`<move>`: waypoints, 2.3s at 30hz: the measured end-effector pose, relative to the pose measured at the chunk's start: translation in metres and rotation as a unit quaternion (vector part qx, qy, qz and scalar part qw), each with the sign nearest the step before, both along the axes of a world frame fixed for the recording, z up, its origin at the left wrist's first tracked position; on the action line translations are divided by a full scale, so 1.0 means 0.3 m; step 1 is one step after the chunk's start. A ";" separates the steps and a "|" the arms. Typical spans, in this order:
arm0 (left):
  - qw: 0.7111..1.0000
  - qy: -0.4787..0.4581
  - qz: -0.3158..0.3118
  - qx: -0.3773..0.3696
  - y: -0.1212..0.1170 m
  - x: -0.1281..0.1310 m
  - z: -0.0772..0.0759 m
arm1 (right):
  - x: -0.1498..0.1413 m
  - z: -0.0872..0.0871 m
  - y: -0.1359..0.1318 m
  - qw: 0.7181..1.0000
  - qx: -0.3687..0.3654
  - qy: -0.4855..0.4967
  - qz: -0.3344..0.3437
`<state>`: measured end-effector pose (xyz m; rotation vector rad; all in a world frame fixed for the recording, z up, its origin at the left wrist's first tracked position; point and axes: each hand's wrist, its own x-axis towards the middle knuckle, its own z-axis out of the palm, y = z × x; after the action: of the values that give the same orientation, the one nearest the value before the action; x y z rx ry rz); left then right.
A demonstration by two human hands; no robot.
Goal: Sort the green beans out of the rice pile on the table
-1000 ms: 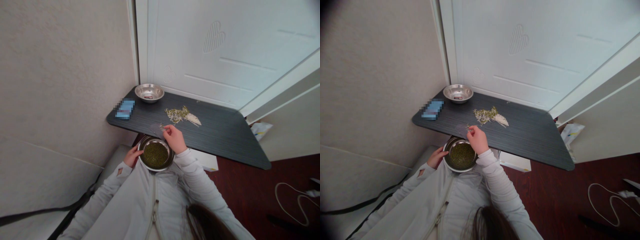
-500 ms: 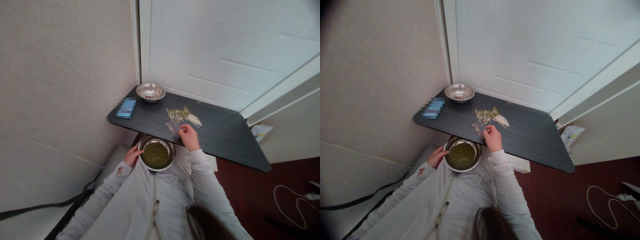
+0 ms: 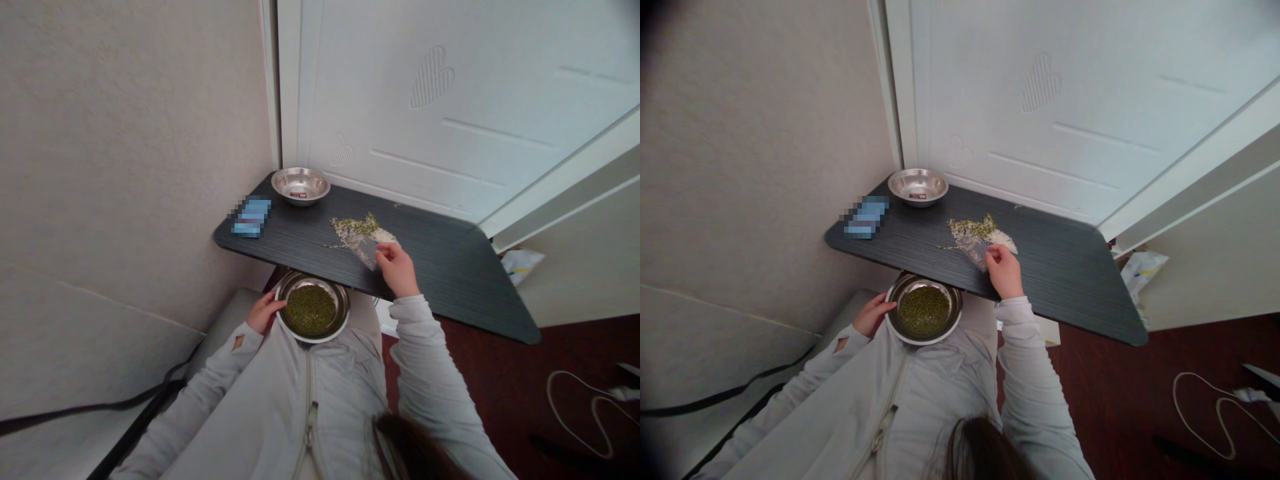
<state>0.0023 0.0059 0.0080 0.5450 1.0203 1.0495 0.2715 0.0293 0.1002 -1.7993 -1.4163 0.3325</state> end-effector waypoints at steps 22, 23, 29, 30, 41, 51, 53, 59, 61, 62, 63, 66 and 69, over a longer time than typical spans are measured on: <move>1.000 0.007 0.001 -0.001 -0.002 -0.003 -0.005 | -0.149 -0.031 0.173 0.994 0.017 -0.080 0.073; 1.000 0.007 0.002 -0.001 -0.002 -0.003 -0.003 | -0.154 -0.032 0.170 0.993 0.020 -0.078 0.083; 1.000 0.013 -0.006 0.004 -0.002 -0.004 0.001 | -0.159 -0.034 0.144 0.987 0.035 -0.039 0.154; 1.000 0.016 -0.006 0.005 -0.002 -0.005 -0.001 | -0.157 -0.034 0.141 0.985 0.036 -0.033 0.163; 1.000 0.004 -0.006 0.000 -0.005 -0.002 -0.002 | -0.129 -0.027 0.069 0.988 0.048 0.079 0.124; 1.000 0.012 -0.005 0.007 -0.006 -0.001 0.005 | -0.118 -0.053 0.021 0.992 0.048 0.074 0.091; 1.000 0.015 -0.006 0.006 -0.006 -0.001 0.007 | -0.128 -0.052 0.022 0.993 0.046 0.060 0.094; 1.000 0.016 -0.004 0.010 -0.007 0.003 0.013 | -0.169 -0.049 0.029 0.993 0.041 0.011 0.109; 1.000 0.015 -0.005 0.012 -0.007 0.003 0.011 | -0.180 -0.049 0.034 0.993 0.042 -0.006 0.111; 1.000 0.014 -0.004 0.013 -0.007 0.002 0.008 | -0.185 -0.048 0.036 0.993 0.042 -0.013 0.112; 1.000 0.015 -0.004 0.014 -0.006 0.001 0.006 | -0.189 -0.048 0.038 0.992 0.043 -0.019 0.114; 1.000 0.016 -0.007 0.012 -0.004 -0.002 -0.004 | -0.197 -0.048 0.043 0.990 0.044 -0.029 0.127; 1.000 0.018 -0.010 0.011 -0.003 -0.003 -0.008 | -0.198 -0.050 0.044 0.988 0.045 -0.030 0.146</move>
<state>0.0013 0.0051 0.0057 0.5928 1.0341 1.0378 0.2121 0.0424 0.0854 -1.5422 -1.7148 0.3604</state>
